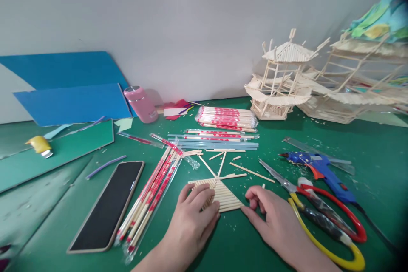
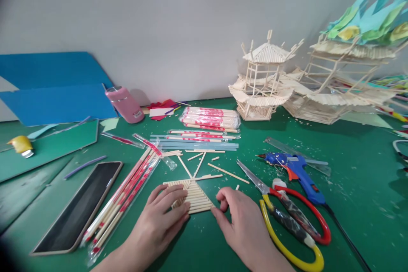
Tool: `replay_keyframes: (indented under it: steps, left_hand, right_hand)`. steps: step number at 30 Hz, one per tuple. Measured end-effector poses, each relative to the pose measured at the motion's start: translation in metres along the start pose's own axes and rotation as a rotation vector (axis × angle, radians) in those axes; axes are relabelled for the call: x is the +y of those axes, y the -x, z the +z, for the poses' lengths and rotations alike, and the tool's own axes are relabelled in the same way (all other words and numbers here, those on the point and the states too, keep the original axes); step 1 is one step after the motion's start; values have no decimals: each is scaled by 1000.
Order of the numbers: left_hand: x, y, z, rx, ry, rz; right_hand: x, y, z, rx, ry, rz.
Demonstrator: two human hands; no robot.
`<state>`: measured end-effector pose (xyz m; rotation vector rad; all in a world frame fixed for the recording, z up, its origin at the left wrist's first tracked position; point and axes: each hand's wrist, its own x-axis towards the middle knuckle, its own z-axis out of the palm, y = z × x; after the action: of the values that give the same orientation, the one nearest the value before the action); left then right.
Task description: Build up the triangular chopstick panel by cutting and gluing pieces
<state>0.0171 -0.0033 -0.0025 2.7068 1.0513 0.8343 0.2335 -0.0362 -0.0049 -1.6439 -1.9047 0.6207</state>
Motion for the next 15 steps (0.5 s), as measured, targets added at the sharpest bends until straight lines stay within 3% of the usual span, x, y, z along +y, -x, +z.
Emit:
replay_keyframes:
  steps: [4, 10, 15]
  left_hand:
    - [5, 0, -17, -85, -33, -69]
    - [4, 22, -29, 178, -201, -327]
    - [5, 31, -19, 211, -279, -299]
  right_hand:
    - [3, 2, -2, 93, -48, -23]
    - [7, 1, -7, 299, -47, -101]
    - [6, 3, -11, 336, 2, -189]
